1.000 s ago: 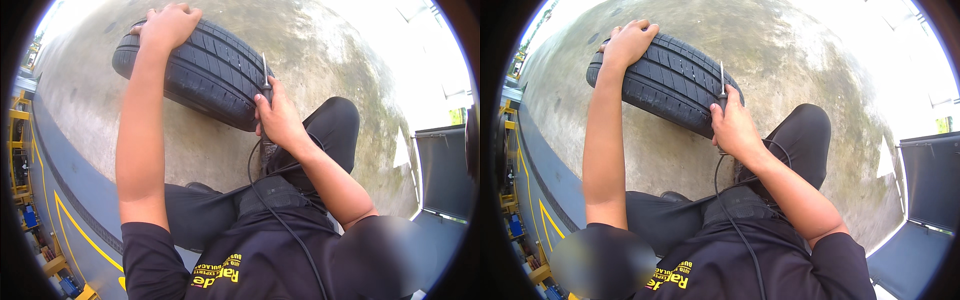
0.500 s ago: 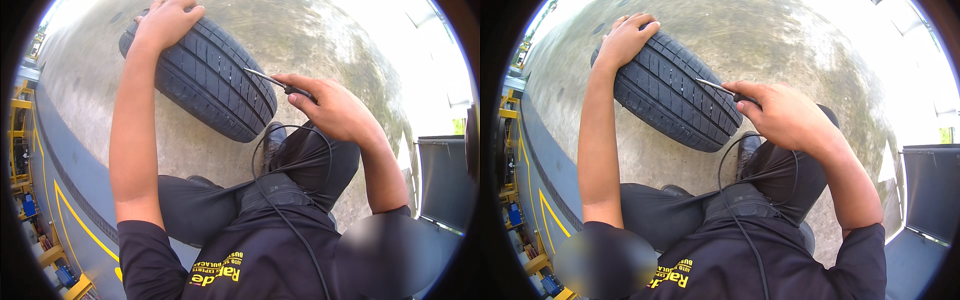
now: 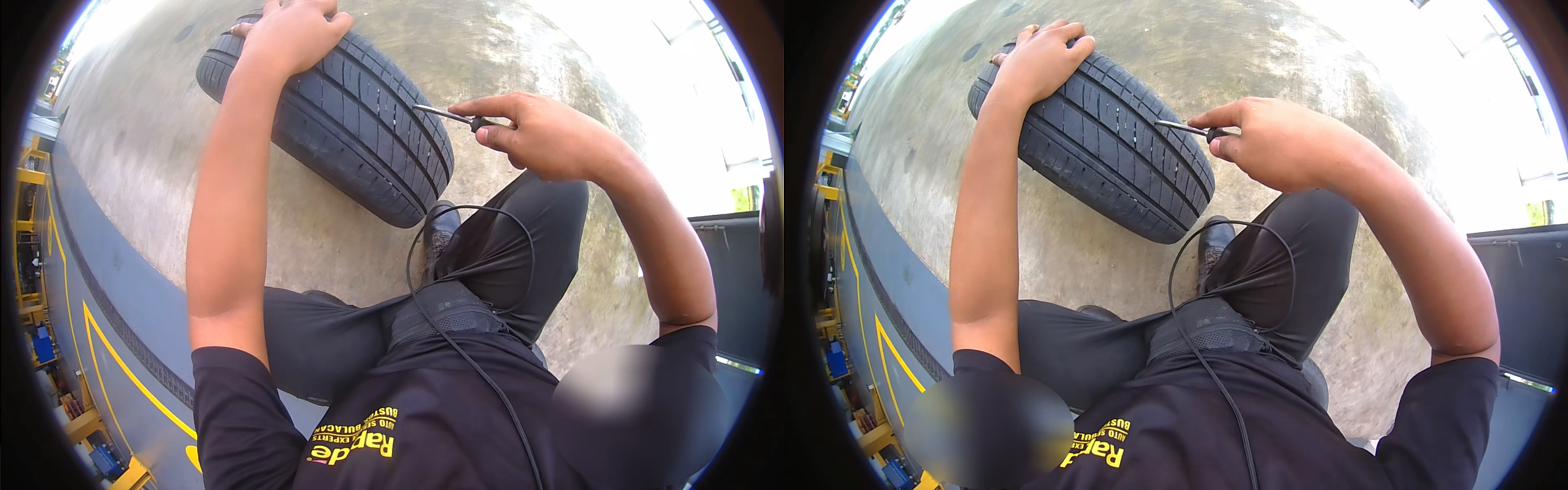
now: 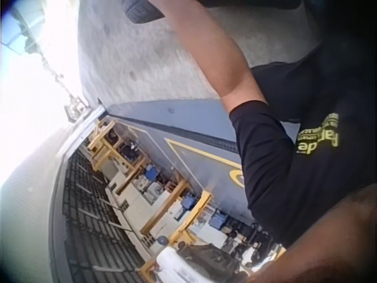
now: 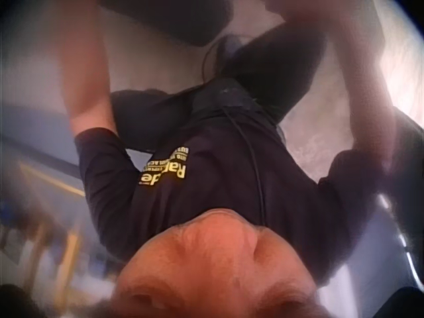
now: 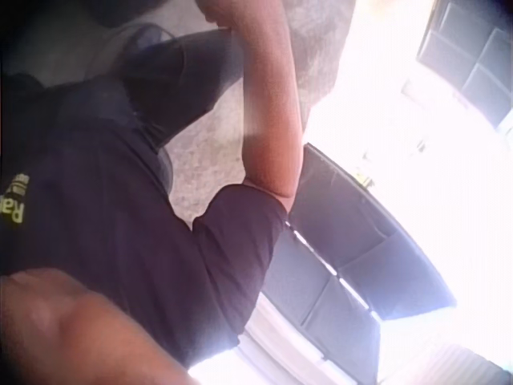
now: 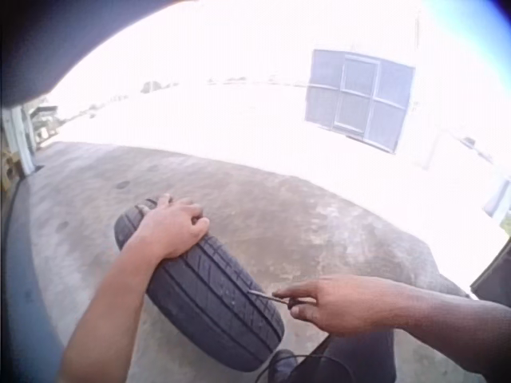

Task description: The person uses a screwdriver to remove a small object from the tire tread. They repeatedly probe and scrape the tire surface to extract the object.

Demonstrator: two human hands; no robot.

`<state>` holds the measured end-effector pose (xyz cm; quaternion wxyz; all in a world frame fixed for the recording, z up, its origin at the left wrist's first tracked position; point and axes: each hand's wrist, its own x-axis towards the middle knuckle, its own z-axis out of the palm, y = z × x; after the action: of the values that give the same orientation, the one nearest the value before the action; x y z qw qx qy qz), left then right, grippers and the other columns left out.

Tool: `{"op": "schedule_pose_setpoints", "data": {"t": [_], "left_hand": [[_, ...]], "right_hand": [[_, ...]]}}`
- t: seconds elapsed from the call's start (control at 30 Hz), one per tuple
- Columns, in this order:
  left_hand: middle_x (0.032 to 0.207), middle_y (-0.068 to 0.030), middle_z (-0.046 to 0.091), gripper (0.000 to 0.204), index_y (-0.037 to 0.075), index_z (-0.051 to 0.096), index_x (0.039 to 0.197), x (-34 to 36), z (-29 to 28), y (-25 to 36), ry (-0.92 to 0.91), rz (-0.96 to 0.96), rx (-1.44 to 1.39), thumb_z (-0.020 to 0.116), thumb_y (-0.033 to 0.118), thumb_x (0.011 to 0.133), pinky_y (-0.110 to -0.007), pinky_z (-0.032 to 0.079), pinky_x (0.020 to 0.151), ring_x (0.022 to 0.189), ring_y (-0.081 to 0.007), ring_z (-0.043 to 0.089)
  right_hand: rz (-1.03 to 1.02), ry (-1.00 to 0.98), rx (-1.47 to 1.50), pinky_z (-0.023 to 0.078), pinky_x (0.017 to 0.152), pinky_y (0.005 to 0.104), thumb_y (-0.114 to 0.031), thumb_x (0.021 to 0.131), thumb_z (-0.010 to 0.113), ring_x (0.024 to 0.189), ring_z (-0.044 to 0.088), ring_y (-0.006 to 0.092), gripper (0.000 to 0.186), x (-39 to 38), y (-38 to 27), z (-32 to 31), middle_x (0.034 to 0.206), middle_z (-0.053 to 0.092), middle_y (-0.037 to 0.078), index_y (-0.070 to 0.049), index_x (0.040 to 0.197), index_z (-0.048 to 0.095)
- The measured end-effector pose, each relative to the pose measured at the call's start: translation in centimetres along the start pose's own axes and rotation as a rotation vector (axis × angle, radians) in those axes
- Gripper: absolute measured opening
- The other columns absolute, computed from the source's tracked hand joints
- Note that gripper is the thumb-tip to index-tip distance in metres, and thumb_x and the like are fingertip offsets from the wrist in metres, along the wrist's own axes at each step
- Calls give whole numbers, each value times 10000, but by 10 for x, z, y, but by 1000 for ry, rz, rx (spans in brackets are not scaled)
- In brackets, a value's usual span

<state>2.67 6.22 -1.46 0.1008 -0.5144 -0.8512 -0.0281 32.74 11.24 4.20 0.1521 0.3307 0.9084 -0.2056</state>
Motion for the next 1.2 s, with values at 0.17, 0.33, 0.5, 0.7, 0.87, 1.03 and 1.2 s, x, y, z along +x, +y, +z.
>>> {"op": "schedule_pose_setpoints", "data": {"t": [0.17, 0.33, 0.5, 0.7, 0.87, 1.03, 1.2], "left_hand": [[1567, 23, 532, 480, 295, 655, 1384, -6, -10, 7, -56, -89, -22, 438, 484, 1000, -854, 173, 1140, 1532, -409, 350], [1534, -8, 560, 514, 234, 683, 1363, -10, -13, 14, -40, -122, -57, 407, 464, 995, -867, 160, 1137, 1517, -389, 367], [1528, 19, 568, 475, 271, 670, 1359, -19, -17, 12, -32, -106, -9, 448, 492, 1001, -835, 207, 1145, 1541, -395, 343], [1497, 34, 594, 429, 267, 687, 1302, -25, -16, 1, 37, -32, -38, 472, 489, 1005, -800, 222, 1166, 1547, -373, 341], [1473, 38, 612, 392, 270, 697, 1266, -39, -9, -32, 71, 25, -67, 497, 472, 998, -790, 215, 1174, 1551, -356, 337], [1450, 45, 626, 365, 271, 712, 1230, -45, -11, -42, 90, 103, -133, 515, 452, 983, -772, 178, 1194, 1549, -338, 338], [1441, 55, 630, 360, 265, 718, 1213, -49, -8, -47, 121, 174, -139, 529, 454, 973, -767, 162, 1198, 1547, -326, 340]], "right_hand": [[-32, 401, 206, 540, 899, 549, -198, 1066, 494, 954, 701, 470, 460, -7, -9, 93, 1002, 743, 265, -99, 1516, 501], [138, 422, 1058, 571, 683, 445, -230, 1106, 499, 660, 687, 300, 488, 31, -33, 156, 860, 690, 183, -62, 1548, 376], [135, 342, 1252, 442, 505, 273, -237, 1132, 474, 542, 519, 97, 464, 35, -2, 105, 790, 567, 20, -89, 1562, 376], [-52, 97, 615, 544, 711, 357, -215, 1092, 519, 695, 643, 225, 420, -5, 18, 53, 881, 679, 103, -120, 1500, 542], [-209, 201, 283, 539, 939, 472, -211, 1047, 565, 1077, 698, 403, 396, -22, -8, 44, 1146, 755, 183, -129, 1430, 625], [-355, 271, 223, 538, 934, 468, -199, 1022, 585, 1048, 703, 387, 373, -12, -9, 39, 1106, 764, 176, -125, 1377, 673], [-378, 287, 209, 551, 884, 467, -182, 1008, 595, 986, 717, 373, 356, -14, -23, 40, 1050, 773, 159, -121, 1342, 699]]}}
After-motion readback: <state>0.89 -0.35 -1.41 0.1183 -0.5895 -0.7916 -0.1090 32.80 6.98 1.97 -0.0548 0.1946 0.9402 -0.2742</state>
